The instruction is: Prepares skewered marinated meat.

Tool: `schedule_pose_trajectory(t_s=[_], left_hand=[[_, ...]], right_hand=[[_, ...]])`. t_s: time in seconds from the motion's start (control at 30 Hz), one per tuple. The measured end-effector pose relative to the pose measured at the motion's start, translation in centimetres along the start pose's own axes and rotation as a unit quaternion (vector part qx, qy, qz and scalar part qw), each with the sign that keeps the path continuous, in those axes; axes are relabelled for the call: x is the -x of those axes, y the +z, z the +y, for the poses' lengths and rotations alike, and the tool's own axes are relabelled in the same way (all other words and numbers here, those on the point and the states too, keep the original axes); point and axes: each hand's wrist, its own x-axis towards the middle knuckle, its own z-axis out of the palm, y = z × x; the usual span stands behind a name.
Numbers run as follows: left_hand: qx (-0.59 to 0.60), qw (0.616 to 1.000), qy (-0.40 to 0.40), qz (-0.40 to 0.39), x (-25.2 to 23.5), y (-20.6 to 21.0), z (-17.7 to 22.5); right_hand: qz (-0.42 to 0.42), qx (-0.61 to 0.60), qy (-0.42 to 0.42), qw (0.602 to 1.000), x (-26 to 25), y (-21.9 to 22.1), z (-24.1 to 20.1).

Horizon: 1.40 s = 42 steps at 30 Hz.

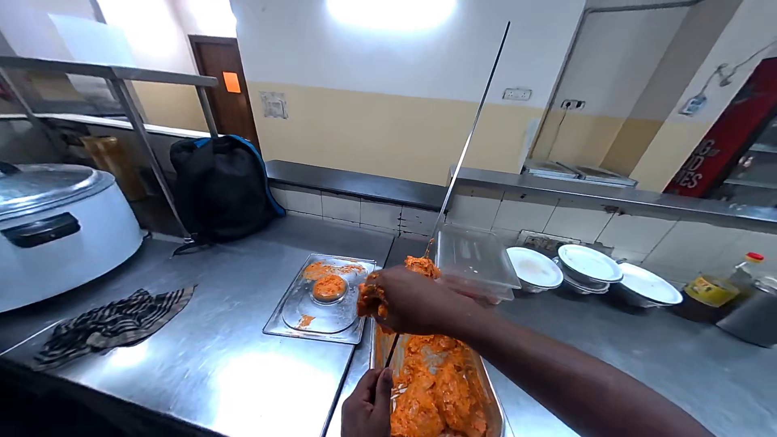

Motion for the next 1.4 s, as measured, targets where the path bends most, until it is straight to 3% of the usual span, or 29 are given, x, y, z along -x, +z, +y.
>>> schedule_pose_trajectory(t_s=[0.07, 0.2, 0.33, 0.43, 0.53, 0.63, 0.7, 0.8, 0.93, 1.07, 1.17, 1.23, 1.27, 1.4], left_hand=[[0.007, 1.000, -0.001, -0.004, 0.1, -0.2, 0.0], [0.056, 0.998, 0.001, -0.015, -0.3, -0.6, -0.4], [0.114, 0.991, -0.050, -0.040, -1.2, -1.3, 0.3], [0.145, 0.985, -0.078, -0.048, -1.8, -1.1, 1.0], [0.148, 0.985, -0.084, -0.036, -2.1, -0.7, 1.7], [0.148, 0.985, -0.083, -0.037, -2.2, -0.6, 1.9], [0.151, 0.984, -0.087, -0.040, -2.3, -0.9, 2.1], [0.164, 0.981, -0.096, -0.038, -2.0, -0.9, 2.1], [0.172, 0.979, -0.103, -0.039, -2.1, -1.2, 2.0], [0.183, 0.978, -0.093, -0.031, -1.6, -1.7, 1.1], [0.184, 0.978, -0.092, -0.027, -1.2, -1.6, 0.6], [0.188, 0.977, -0.095, -0.026, -0.8, -1.6, 0.6], [0.187, 0.977, -0.094, -0.026, -0.8, -1.7, 0.6], [0.190, 0.977, -0.095, -0.019, -0.6, -1.9, 0.2]], right_hand=[[-0.008, -0.040, 0.017, 0.999, -0.1, 0.0, 0.3], [0.090, -0.142, 0.022, 0.986, 2.2, -2.2, 0.8], [0.070, -0.112, 0.063, 0.989, 4.7, -3.4, 1.1], [0.166, -0.073, 0.086, 0.980, 5.7, -1.4, 1.3], [0.299, -0.093, 0.041, 0.949, 4.2, 3.5, 3.0], [0.342, -0.143, 0.061, 0.927, 3.1, 6.7, 4.5], [0.399, -0.176, 0.086, 0.896, 3.1, 7.6, 4.9], [0.414, -0.210, 0.099, 0.880, 3.3, 8.4, 5.1], [0.497, -0.286, 0.101, 0.813, 4.6, 8.2, 5.1], [0.384, -0.436, 0.254, 0.773, 4.9, 10.3, 7.9], [0.183, -0.336, 0.353, 0.854, 2.5, 16.9, 12.1], [-0.005, -0.260, 0.326, 0.909, 0.6, 22.0, 14.2], [-0.047, -0.239, 0.311, 0.919, -0.4, 23.4, 15.0], [-0.013, -0.204, 0.349, 0.915, -4.4, 23.2, 17.8]])
